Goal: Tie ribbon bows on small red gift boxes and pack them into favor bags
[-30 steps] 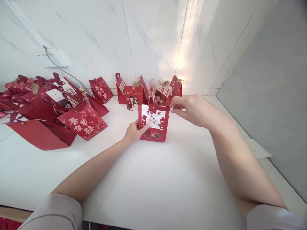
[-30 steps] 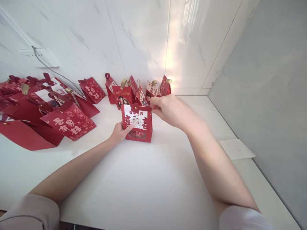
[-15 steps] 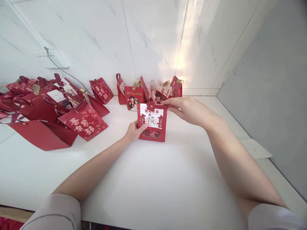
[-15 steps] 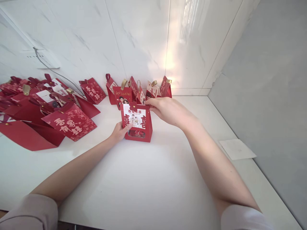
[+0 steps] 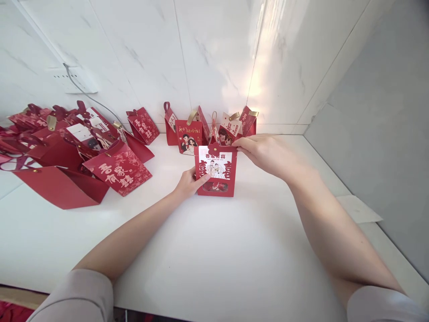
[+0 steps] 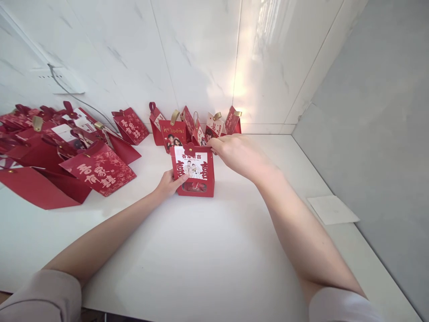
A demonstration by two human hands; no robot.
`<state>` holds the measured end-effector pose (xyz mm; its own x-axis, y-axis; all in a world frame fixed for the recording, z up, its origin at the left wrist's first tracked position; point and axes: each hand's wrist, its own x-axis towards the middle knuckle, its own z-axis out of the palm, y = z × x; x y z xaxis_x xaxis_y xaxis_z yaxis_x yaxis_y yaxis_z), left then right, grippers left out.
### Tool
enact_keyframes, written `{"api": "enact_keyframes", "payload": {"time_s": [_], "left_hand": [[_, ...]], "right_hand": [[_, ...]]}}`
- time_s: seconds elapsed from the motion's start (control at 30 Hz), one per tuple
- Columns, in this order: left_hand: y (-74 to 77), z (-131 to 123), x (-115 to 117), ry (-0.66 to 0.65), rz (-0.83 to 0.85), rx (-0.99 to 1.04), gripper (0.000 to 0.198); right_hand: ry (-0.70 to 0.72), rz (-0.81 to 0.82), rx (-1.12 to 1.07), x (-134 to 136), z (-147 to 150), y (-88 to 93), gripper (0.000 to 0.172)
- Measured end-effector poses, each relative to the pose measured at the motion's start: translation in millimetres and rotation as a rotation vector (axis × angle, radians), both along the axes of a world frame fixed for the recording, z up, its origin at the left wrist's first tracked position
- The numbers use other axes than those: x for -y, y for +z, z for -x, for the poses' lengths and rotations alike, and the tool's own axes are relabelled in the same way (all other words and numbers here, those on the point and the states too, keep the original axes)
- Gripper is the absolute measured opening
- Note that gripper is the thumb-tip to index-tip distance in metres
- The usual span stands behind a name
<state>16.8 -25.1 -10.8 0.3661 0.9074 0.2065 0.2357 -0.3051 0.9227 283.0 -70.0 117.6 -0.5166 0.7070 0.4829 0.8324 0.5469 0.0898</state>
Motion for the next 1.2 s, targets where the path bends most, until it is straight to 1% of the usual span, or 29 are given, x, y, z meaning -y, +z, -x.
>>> {"api": "enact_keyframes", "payload": {"time_s": [0.1,0.2,0.27,0.33,0.4,0.47,0.53,0.6,0.73,0.83,0.87,0.93,1.0,1.03,1.1,1.17,1.2], "left_hand": [[-0.6,-1,2,-0.023,-0.028,-0.035,0.051],[-2.8,-3,5,-0.048,-0.058,-0.077,0.05],[-4.3,-3,5,-0.06,-0.069,-0.086,0.049],[-5.2,-3,5,-0.076,-0.075,-0.089,0.048],[-5.6,-3,4,-0.083,-0.077,-0.089,0.047],[-5.5,-3,4,-0.081,-0.078,-0.084,0.046],[-5.0,-4,4,-0.054,-0.071,-0.077,0.046],[-4.2,-6,5,0.006,-0.061,-0.082,0.047],[-3.4,-6,7,0.147,-0.047,-0.124,0.049],[-4.1,-2,5,0.217,-0.052,-0.165,0.053],[-4.4,0,4,0.23,-0.065,-0.185,0.055],[-5.1,4,2,0.243,-0.095,-0.228,0.06],[-5.8,6,0,0.247,-0.111,-0.247,0.064],[-6.3,7,0,0.245,-0.109,-0.242,0.064],[-7.7,9,-1,0.225,-0.093,-0.22,0.065],[-9.5,10,-2,0.188,-0.078,-0.184,0.064],[-10.4,10,-3,0.158,-0.066,-0.15,0.064]], "right_hand": [[-0.002,-0.072,-0.026,-2,0,-2.2,0.026],[0.033,-0.085,-0.173,-3,3,-4.5,0.024],[0.1,-0.047,-0.351,-2,8,-5.4,0.022],[0.211,0.024,-0.528,-1,13,-5.7,0.022],[0.321,0.117,-0.636,1,17,-5.3,0.025],[0.362,0.211,-0.648,3,19,-5.0,0.027],[0.329,0.29,-0.603,4,20,-5.2,0.027],[0.281,0.351,-0.554,3,19,-6.8,0.03],[0.256,0.407,-0.523,-7,15,-15.1,0.046],[0.179,0.408,-0.619,-21,17,-29.0,0.053],[0.147,0.419,-0.69,-26,21,-35.7,0.054],[0.076,0.437,-0.923,-32,32,-52.5,0.053],[0.051,0.542,-1.124,-31,45,-72.9,0.05],[0.047,0.596,-1.181,-29,50,-83.6,0.05],[0.075,0.691,-1.193,-21,57,-103.8,0.049],[0.194,0.766,-1.214,-13,55,-119.6,0.053],[0.263,0.809,-1.204,-11,53,-125.1,0.057]]}}
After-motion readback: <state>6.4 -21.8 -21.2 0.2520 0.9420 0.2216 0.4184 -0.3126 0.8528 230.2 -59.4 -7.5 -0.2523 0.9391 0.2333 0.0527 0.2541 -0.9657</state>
